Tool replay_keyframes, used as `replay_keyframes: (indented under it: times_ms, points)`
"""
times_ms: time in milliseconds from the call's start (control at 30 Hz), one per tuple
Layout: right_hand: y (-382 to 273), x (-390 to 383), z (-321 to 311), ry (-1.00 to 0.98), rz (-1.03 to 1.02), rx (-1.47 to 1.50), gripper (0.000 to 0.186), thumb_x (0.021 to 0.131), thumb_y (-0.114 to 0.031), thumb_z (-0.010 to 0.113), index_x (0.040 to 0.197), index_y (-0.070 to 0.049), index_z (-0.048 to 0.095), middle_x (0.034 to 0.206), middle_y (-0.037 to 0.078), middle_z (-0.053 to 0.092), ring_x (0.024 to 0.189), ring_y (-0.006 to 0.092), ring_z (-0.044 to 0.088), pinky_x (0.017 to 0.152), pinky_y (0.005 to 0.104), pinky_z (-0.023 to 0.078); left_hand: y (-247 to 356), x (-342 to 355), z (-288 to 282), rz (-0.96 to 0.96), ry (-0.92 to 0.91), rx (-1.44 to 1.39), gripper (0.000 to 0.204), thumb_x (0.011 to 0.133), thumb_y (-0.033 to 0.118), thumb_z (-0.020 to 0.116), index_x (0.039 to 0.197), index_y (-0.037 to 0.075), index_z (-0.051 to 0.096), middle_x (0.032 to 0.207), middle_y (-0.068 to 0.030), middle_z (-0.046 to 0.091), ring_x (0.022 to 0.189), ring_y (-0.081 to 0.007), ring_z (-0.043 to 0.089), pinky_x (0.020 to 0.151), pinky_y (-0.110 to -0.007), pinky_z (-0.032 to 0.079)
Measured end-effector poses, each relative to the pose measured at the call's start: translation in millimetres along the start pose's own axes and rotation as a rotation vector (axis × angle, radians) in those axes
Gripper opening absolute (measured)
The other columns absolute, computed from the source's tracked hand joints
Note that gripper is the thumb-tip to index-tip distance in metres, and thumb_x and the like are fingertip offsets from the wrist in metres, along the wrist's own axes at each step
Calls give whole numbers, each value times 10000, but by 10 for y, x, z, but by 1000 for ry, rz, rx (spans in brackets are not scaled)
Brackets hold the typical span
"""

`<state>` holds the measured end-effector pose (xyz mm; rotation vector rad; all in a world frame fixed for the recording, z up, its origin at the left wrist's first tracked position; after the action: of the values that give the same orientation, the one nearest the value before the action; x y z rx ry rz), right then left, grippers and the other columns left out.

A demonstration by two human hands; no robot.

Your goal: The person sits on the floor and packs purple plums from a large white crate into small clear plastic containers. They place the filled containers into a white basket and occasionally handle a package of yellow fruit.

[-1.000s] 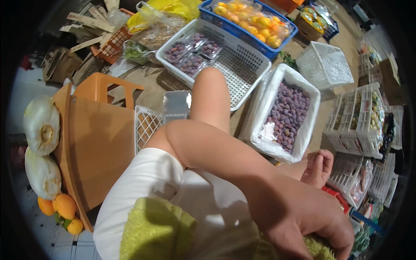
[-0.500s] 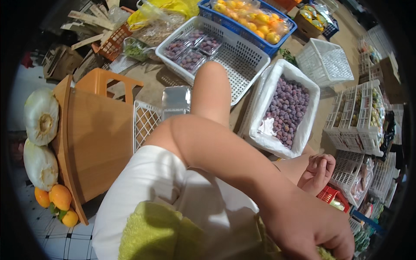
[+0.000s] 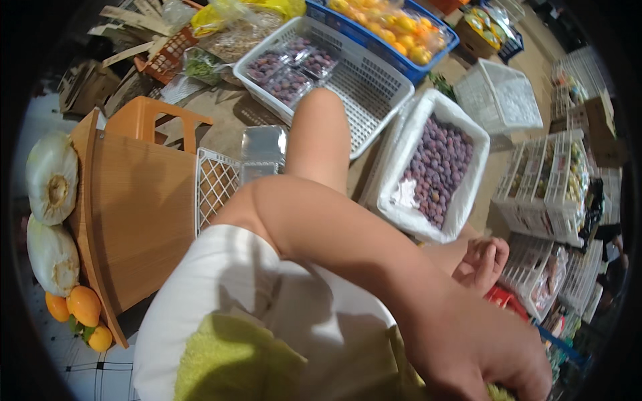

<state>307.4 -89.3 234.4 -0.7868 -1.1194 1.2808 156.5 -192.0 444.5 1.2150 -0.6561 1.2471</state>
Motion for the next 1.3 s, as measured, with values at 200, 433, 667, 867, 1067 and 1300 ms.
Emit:
replay_keyframes:
  times_ms: [200,433,667,867,1067,1300]
  points:
    - [43,74,180,-113,18,30,95,984,-88,515,1056,-34,545,748,18,468,689,104,410,714,271,385,-46,126,12,190,61,65,223,957,180,575,956,-43,589,843,-146,613,784,-254,602,716,-371,463]
    - [165,94,134,-93,51,19,89,973,-80,528,1043,-27,539,794,18,494,698,93,427,733,267,397,226,-306,-170,-191,31,-128,244,959,199,567,924,-43,567,816,-134,598,755,-233,584,696,-362,465]
    - [158,133,469,-194,27,43,91,980,-98,529,1046,-40,550,728,-6,427,686,97,391,671,255,347,100,115,36,142,-26,36,270,963,239,583,904,-24,573,789,-155,586,699,-299,570,640,-396,440]
    - [90,77,256,-95,44,-21,86,981,-92,531,1043,-35,543,738,-4,442,686,92,401,663,248,349,291,-242,-48,144,-57,200,232,956,215,594,941,-17,596,853,-146,619,742,-300,599,663,-380,464]
    - [170,151,284,-149,83,-18,84,977,-90,530,1039,-33,542,746,3,465,663,82,385,676,242,353,439,-345,-219,106,113,290,286,982,244,532,984,-36,590,917,-153,627,788,-307,623,717,-375,483]
    - [250,163,319,-160,89,1,88,982,-103,530,1041,-43,554,742,3,454,681,90,401,679,243,352,381,10,-100,-21,-40,262,261,966,282,573,934,23,584,785,-174,615,741,-373,587,652,-434,435]
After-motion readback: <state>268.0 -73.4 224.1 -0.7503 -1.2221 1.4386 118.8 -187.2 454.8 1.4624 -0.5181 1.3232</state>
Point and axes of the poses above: each hand's wrist, its own x-axis towards the middle knuckle, its own z-axis out of the palm, y = z × x, the point moved 9 cm from there along x, towards the middle knuckle
